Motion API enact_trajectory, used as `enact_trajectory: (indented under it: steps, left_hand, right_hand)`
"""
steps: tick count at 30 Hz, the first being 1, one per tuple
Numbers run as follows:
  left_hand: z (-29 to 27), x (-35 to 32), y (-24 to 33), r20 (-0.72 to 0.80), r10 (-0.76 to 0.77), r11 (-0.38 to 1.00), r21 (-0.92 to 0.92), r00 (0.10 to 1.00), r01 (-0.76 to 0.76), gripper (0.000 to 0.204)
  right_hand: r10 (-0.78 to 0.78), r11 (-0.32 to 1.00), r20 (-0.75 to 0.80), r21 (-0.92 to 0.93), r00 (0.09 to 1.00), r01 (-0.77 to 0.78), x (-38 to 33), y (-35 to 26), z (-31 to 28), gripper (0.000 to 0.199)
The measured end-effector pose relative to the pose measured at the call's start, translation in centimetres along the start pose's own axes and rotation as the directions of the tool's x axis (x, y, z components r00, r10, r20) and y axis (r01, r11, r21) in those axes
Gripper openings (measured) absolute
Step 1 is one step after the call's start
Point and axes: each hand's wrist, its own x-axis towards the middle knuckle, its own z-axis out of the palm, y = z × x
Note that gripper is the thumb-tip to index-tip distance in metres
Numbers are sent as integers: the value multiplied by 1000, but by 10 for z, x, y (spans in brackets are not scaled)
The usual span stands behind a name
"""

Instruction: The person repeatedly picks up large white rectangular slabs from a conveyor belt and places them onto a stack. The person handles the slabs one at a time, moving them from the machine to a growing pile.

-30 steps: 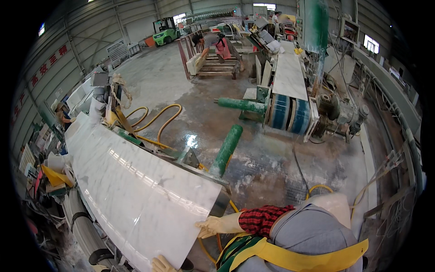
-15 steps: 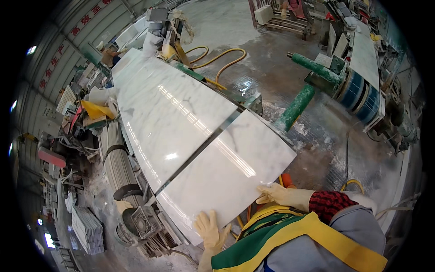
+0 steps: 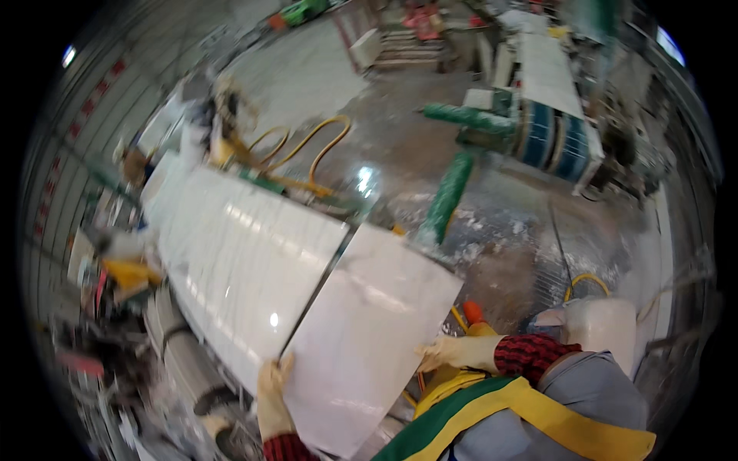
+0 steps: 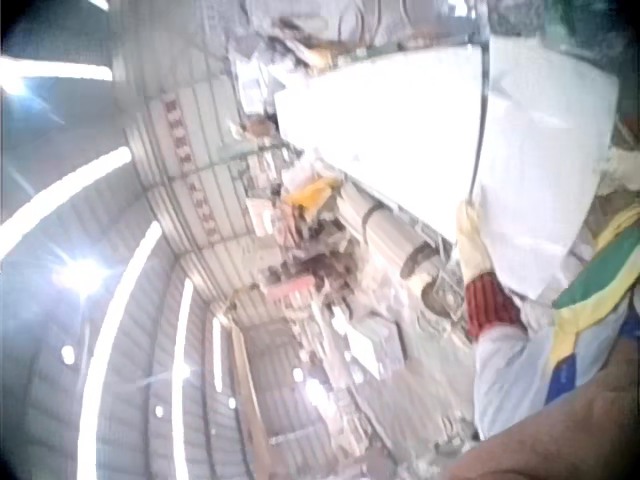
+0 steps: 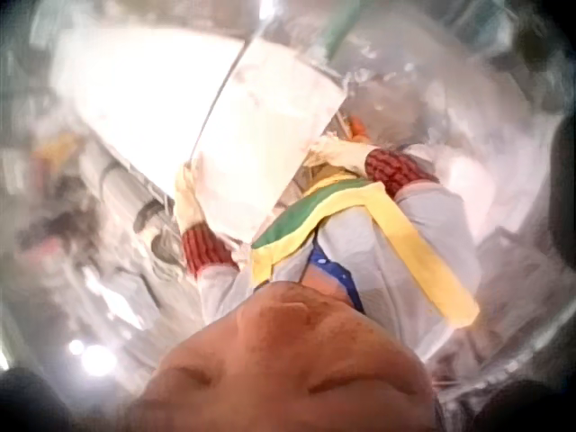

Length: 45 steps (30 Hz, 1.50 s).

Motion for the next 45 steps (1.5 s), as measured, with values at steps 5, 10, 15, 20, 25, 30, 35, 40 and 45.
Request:
enact_trajectory:
  steps: [5, 10, 15, 20, 25, 30, 35, 40, 45]
  left_hand:
    - [-72, -85, 94, 70, -109, 981, 170, 992, 96, 50]
    - [-122, -135, 205, 36, -134, 980, -141, 990, 137, 48]
    - [-104, -133, 275, -169, -10, 859, -507, 986, -78, 48]
    - [-54, -84, 368, -228, -72, 807, -586, 971, -78, 55]
    - [27, 20, 480, -271, 115, 802, -542, 956, -250, 60]
    - [128, 72, 619, -71, 269, 724, -643, 960, -250, 58]
    - [206, 41, 730, 163, 204, 821, -566, 965, -78, 66]
    - [250, 30, 770, 409, 261, 897, -438, 874, -62, 68]
    - [280, 36, 773, 443, 324, 934, -289, 836, -209, 69]
  right_hand:
    - [238, 966, -163, 139, 957, -216, -22, -70, 48, 48]
    - [74, 997, -174, -1, 982, -76, -68, -106, 39, 53]
    - [-182, 983, -329, -77, 927, 166, -99, -187, -3, 50]
    - [-419, 907, -430, -237, 800, 347, -120, -291, -96, 47]
    - [-582, 797, -636, -322, 507, 512, -143, -391, -214, 46]
    - [-500, 799, -807, -291, 314, 526, -242, -490, -296, 49]
    - [-372, 846, -922, -290, 106, 447, -320, -509, -384, 40]
    - [-194, 919, -979, -162, 55, 358, -378, -463, -447, 79]
    - [-223, 916, -973, -188, 60, 355, -379, -396, -497, 60]
